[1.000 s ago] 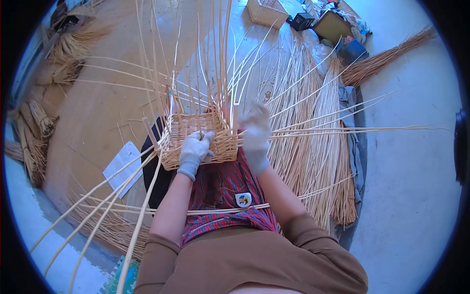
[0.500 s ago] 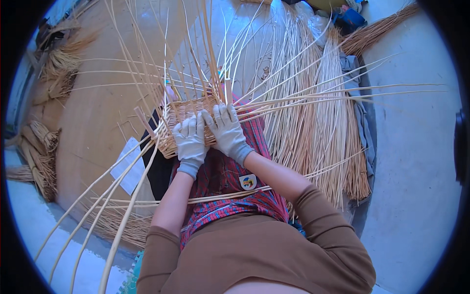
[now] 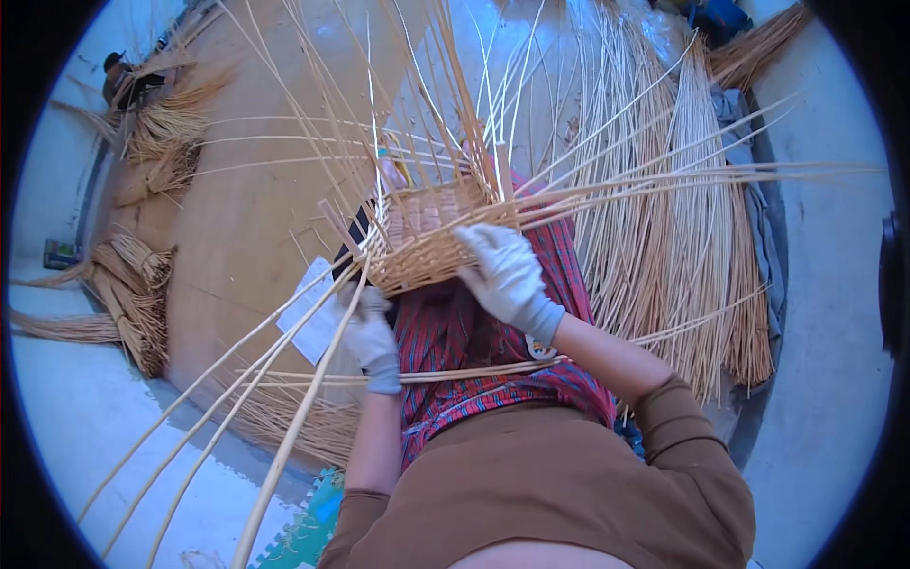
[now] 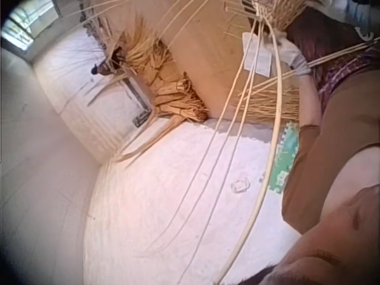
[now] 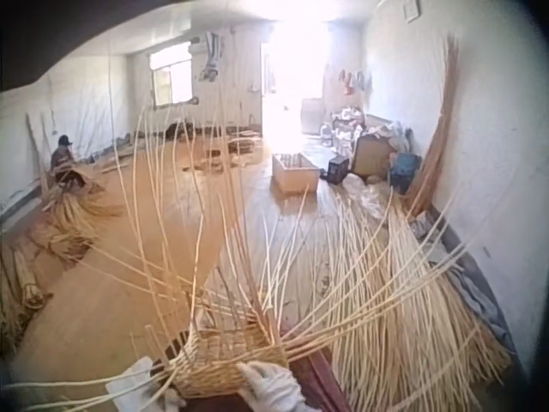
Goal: Weaving a rectangular basket using long reeds or wooden strips.
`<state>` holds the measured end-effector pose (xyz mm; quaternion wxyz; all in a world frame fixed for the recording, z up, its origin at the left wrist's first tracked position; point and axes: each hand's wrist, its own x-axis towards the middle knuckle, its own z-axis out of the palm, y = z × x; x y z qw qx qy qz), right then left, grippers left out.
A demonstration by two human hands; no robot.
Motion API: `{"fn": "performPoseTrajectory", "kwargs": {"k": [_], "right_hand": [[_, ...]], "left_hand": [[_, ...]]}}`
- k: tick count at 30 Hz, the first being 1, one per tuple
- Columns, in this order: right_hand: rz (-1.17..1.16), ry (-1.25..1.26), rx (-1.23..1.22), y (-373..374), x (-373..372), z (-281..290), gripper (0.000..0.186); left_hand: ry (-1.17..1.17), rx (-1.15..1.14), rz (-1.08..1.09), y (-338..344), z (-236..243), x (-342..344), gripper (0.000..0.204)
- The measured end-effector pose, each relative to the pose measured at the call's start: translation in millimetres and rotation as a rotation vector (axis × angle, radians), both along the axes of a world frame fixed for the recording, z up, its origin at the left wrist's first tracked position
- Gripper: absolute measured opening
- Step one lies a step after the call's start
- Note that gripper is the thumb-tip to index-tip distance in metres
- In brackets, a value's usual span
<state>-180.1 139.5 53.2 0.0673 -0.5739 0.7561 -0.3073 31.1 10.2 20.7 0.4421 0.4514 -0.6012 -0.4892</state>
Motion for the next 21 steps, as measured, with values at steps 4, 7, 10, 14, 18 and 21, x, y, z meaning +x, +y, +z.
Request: {"fn": "performPoseTrajectory", "kwargs": {"k": [4,7,10,14,18,21], "right_hand": [[0.492,-0.33,0.037,-20,68,0,0.037],[0.631,-0.402,-0.511,-50,117,30,0.03],[0.87,-0.351,-0.577,-69,144,67,0.022],[0.944,-0.244,-0.229,-59,146,80,0.023],[0.845,-0.264,0.058,-39,145,78,0.037],[0.802,-0.257,0.023,-28,130,90,0.039]], "left_hand": [[0.033,-0.091,0.064,-28,-24,43,0.021],[0.61,0.156,-0.183,-9,-29,50,0.025],[0.452,0.251,0.029,16,-1,56,0.029],[0.01,0.2,-0.089,10,59,53,0.052],[0.037,-0.018,-0.368,-7,84,14,0.063],[0.112,-0.026,-0.271,-25,82,-14,0.03]]}}
